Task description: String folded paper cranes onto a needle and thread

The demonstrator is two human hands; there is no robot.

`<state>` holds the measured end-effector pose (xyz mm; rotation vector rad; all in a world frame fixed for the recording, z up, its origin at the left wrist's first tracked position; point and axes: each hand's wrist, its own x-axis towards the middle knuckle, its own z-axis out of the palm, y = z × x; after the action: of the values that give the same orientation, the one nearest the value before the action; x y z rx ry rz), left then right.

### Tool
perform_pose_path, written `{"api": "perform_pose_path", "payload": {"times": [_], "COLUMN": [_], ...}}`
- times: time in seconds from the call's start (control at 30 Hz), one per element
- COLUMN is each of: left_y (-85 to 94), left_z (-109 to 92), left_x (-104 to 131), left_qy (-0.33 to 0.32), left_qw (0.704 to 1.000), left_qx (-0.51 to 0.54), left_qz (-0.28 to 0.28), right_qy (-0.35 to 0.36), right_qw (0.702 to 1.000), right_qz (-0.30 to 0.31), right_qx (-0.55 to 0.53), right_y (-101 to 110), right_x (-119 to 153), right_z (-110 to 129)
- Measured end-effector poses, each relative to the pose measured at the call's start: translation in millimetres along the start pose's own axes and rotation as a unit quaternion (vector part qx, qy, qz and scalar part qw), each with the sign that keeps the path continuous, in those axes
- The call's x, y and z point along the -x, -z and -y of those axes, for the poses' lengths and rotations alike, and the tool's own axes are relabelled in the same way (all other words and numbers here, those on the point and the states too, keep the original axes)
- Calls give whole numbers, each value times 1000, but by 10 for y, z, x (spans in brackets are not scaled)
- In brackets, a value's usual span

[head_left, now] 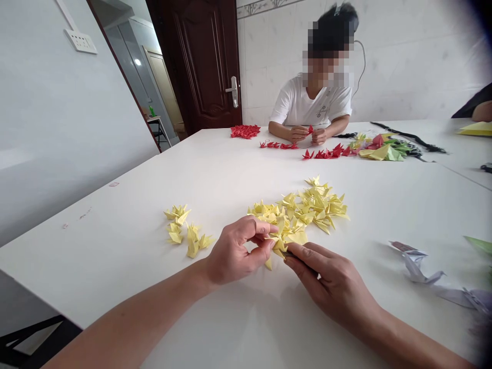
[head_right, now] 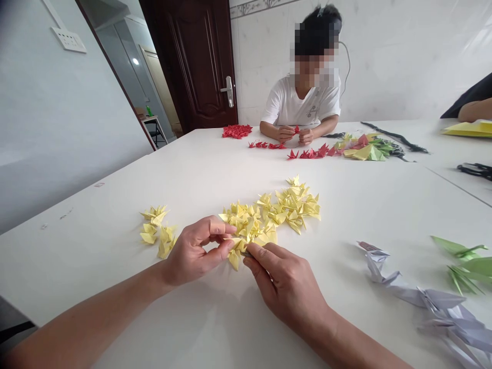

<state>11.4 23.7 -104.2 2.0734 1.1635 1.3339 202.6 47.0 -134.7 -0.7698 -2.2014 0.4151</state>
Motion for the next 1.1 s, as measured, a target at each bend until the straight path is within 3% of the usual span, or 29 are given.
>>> {"api": "perform_pose_path", "payload": {"times": [0.2,0.37,0.5,1.1], "left_y": [-13,-3,-17,-45], "left_z": [9,25,50,51], "left_x": [1,-1,9,31], "left_qy": [2,3,-18,8], "left_qw": [1000,999,999,1000], "left_qx": [-12,-41,-32,-16], "left_qz": [-12,-35,-22,0], "right_qy": [-15,-73,-101,-95], "right_qw": [1000,996,992,992], "right_qz": [7,26,43,64], "right_qx": [-9,-42,-57,-62], "right_y": [0,-4,5,-9], "right_x": [3,-11,-23,5], "right_z": [4,16,24,-5]}}
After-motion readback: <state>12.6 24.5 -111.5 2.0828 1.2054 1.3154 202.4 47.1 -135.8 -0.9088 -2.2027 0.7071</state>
